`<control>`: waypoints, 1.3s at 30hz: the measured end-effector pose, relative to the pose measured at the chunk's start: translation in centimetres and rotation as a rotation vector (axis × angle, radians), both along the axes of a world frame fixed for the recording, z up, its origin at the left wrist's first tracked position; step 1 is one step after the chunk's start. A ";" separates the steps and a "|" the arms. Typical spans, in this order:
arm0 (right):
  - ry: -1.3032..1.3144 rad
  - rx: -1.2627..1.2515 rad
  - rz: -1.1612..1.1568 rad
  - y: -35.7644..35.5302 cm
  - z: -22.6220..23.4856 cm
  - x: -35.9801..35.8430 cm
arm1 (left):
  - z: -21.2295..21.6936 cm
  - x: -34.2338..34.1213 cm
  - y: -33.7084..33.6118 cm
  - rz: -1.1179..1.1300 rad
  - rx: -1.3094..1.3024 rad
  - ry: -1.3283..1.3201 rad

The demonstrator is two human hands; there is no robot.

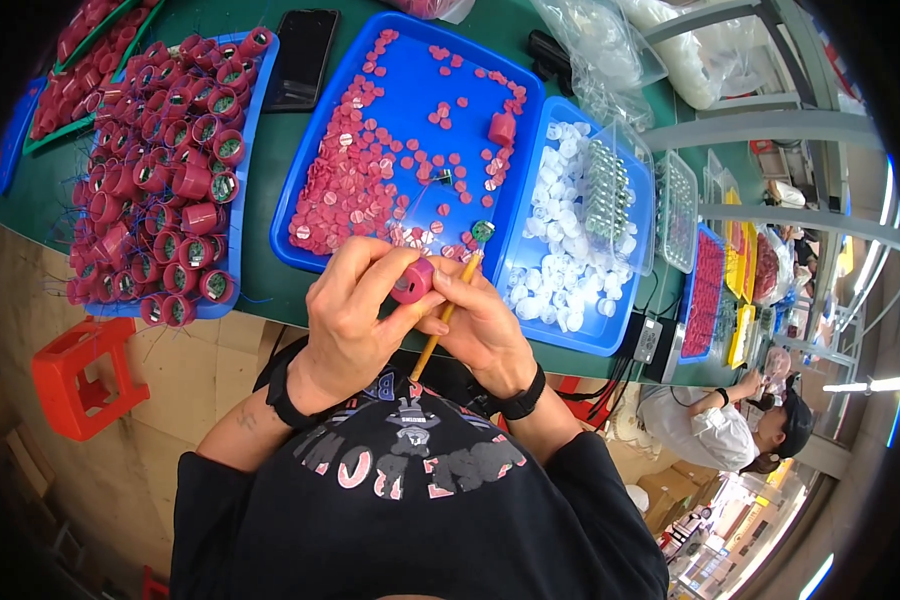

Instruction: Assembling small plastic components and caps at a manufacturing workbench.

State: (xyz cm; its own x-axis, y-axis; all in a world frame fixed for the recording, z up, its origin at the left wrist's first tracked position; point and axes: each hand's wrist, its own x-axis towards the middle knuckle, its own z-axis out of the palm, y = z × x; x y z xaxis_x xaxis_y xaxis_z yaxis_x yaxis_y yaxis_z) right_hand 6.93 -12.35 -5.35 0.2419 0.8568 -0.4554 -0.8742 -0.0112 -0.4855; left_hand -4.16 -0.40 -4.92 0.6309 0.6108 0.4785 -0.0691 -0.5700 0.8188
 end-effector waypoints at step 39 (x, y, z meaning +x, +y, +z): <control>-0.926 0.147 -0.259 3.4 -0.7 -4.6 | -5.9 -4.2 -0.7 -0.073 0.127 0.224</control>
State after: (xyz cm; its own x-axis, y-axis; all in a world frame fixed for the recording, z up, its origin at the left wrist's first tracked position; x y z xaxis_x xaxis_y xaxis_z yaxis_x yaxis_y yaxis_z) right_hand 2.30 -8.98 -6.02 0.6396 0.7596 0.1179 -0.1119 0.2437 -0.9634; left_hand -8.36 -1.08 -10.77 0.7697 0.5041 0.3918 0.0614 -0.6693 0.7405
